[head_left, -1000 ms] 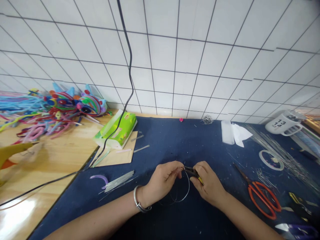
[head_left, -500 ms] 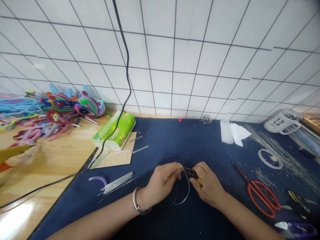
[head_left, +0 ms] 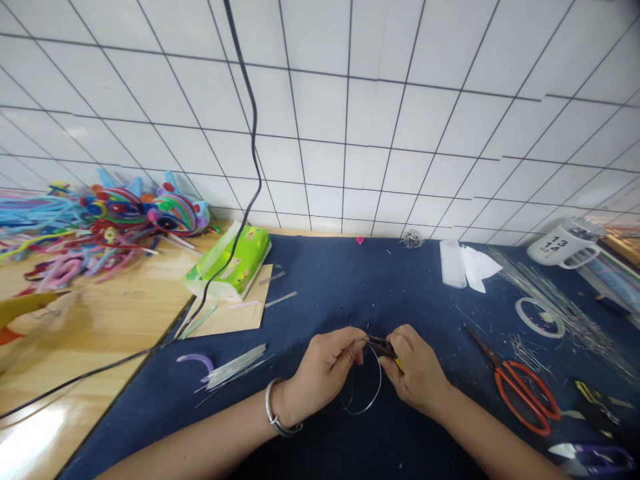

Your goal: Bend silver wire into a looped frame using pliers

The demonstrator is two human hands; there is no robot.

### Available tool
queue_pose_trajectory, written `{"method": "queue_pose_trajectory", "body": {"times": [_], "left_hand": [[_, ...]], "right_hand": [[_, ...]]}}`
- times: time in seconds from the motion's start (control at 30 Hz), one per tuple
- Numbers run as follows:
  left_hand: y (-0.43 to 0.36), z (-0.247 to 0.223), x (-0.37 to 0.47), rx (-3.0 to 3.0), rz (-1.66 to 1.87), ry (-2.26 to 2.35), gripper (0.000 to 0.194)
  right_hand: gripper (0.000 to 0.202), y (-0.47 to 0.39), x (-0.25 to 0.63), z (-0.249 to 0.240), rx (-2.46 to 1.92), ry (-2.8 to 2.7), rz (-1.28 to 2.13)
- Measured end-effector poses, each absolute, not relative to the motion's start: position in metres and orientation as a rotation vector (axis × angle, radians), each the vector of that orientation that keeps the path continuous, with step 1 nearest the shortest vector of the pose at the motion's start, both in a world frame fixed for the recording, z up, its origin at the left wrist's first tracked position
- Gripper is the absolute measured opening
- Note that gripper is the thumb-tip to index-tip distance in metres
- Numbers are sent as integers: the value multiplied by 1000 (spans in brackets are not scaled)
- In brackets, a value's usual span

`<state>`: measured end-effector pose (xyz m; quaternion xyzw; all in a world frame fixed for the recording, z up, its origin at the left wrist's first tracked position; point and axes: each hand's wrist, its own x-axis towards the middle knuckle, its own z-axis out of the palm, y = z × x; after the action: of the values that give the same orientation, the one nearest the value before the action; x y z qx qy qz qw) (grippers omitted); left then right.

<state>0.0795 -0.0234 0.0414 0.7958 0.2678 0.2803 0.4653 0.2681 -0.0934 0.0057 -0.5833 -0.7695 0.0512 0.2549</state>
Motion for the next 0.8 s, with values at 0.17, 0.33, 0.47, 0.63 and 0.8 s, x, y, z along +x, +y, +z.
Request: {"method": "queue_pose_trajectory", "body": {"times": [0.17, 0.33, 0.47, 0.63, 0.8], "left_hand": [[-25, 40, 80, 1923, 677, 669, 23], [-26, 40, 81, 1871, 655, 673, 24], [-27, 39, 81, 1839, 655, 679, 24], [-28, 39, 81, 1814, 651, 682, 24], [-28, 39, 81, 1792, 642, 681, 24]], "right_hand": [[16, -94, 268, 6, -1586, -2089, 111], [16, -94, 268, 6, -1587, -2090, 95], [16, -94, 268, 5, -1591, -2091, 80], [16, -95, 267, 5, -1597, -2084, 67], [17, -94, 267, 6, -1600, -2087, 54]]}}
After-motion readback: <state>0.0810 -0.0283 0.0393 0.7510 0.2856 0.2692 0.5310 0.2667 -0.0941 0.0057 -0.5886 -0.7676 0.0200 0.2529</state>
